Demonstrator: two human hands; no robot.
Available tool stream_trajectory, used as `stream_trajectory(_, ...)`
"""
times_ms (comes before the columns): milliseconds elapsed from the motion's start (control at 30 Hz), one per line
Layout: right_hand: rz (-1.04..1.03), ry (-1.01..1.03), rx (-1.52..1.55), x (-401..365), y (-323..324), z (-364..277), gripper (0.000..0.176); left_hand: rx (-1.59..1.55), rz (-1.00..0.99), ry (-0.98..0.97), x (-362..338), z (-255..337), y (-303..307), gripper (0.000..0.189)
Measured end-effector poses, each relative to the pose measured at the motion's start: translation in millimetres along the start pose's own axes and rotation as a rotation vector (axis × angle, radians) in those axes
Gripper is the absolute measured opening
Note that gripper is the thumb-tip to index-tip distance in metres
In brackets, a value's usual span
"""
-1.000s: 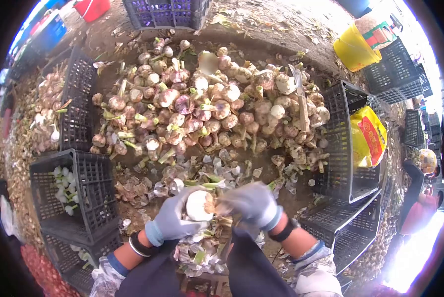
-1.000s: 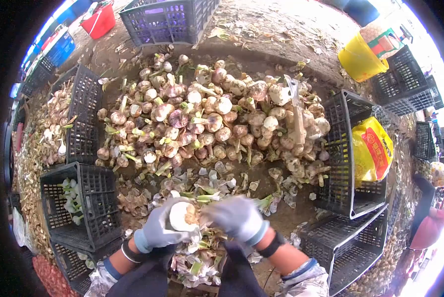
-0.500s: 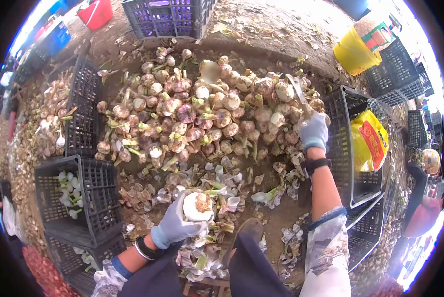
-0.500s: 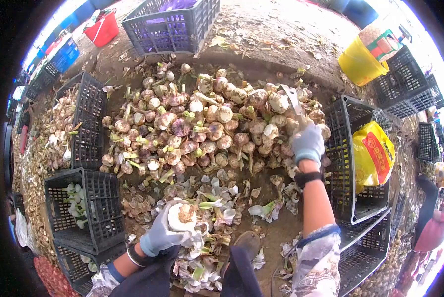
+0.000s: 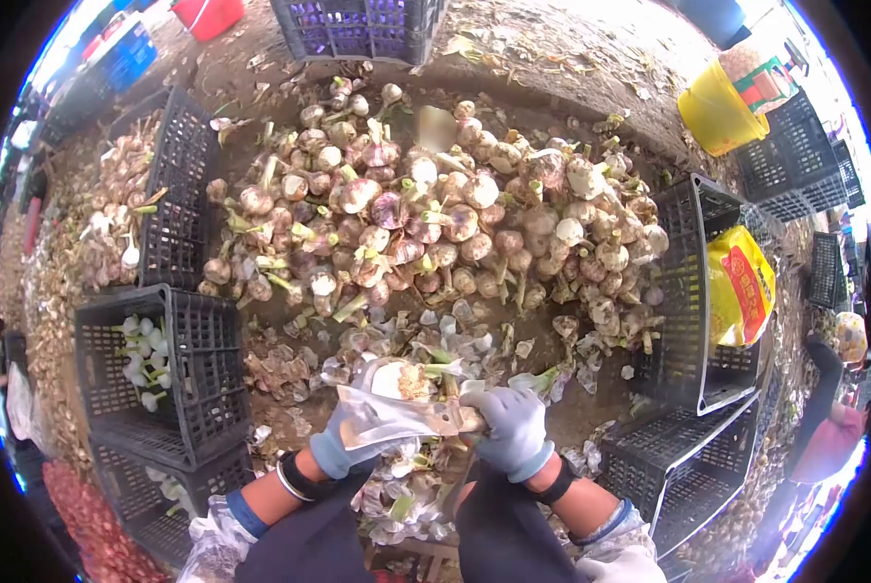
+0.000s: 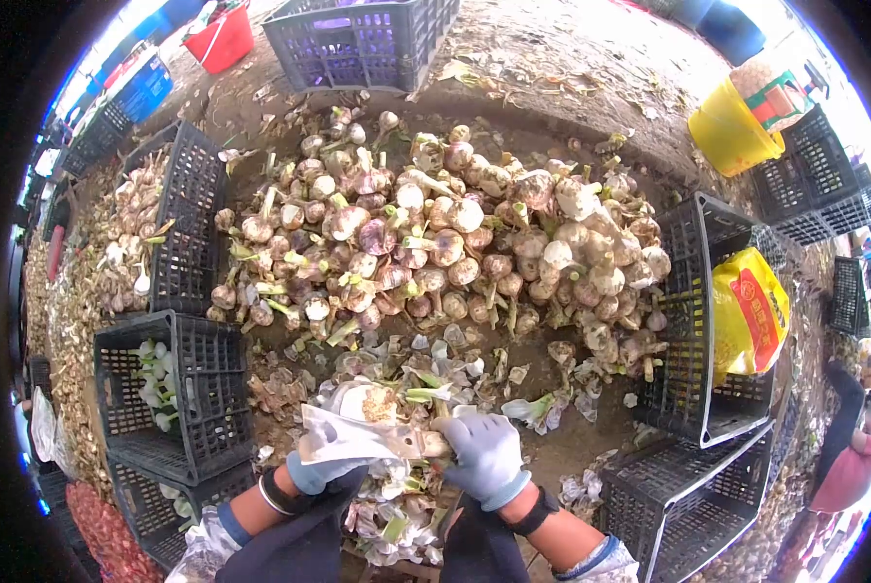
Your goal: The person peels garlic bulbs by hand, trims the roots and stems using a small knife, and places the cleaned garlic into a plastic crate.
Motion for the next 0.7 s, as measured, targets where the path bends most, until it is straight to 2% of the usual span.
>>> stream_trajectory(33, -0.008, 0.001, -0.016, 0, -1, 0, 0.041, 0.081, -0.029, 0.019, 0, 8, 0, 0.087)
stream_trajectory(100, -0.003, 0.019, -0.060, 0, -3, 1, 0.040, 0.319, -0.136, -0.003, -2, 1, 7, 0.087)
stream_trajectory(167, -0.004, 0.040, -0.092, -1, -7, 4, 0.042, 0.296, -0.049, 0.042, -9, -6, 6, 0.074)
stream_trajectory(233, -0.013, 0.065, -0.116, -3, -14, 8, 0.048, 0.400, -0.175, 0.048, -10, -6, 8, 0.086)
stream_trajectory(300, 0.002, 0.088, -0.109, -2, -17, 7, 0.044, 0.194, -0.193, 0.095, -8, -3, 7, 0.086)
stream_trajectory(333, 0.008, 0.099, -0.106, -2, -18, 6, 0.042, -0.065, -0.146, 0.137, -7, -2, 2, 0.079)
stream_trajectory(400, 0.080, 0.153, -0.113, 5, -16, 15, 0.039, -0.031, -0.116, 0.173, -1, 8, -6, 0.063)
stream_trajectory(433, 0.113, 0.176, -0.114, 4, -18, 22, 0.037, 0.259, -0.135, 0.171, 2, 18, -11, 0.054)
stream_trajectory(500, 0.144, 0.177, -0.140, 2, -33, 46, 0.032, 0.539, -0.036, -0.008, 6, 21, -17, 0.030)
stream_trajectory(600, 0.092, 0.110, -0.139, -3, -41, 61, 0.028, 0.049, -0.029, 0.178, 3, 17, -25, 0.032)
stream_trajectory(633, 0.064, 0.087, -0.139, -2, -48, 68, 0.027, 0.101, -0.121, 0.130, -3, 24, -23, 0.038)
stream_trajectory(667, -0.151, -0.422, -0.343, -15, -88, 144, 0.028, 0.149, -0.209, 0.076, -10, 31, -22, 0.045)
stream_trajectory(700, -0.070, -0.604, -0.214, -32, -60, 156, 0.029, 0.192, -0.294, 0.018, -17, 39, -21, 0.052)
Point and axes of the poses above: each hand's wrist, its own x-axis towards the middle knuckle, its own y-axis out of the back of the hand, z = x × y, the point moved 5 cm from there along x, towards the middle knuckle, and after that the axes turned 4 degrees about -z, right-handed, at the moved point
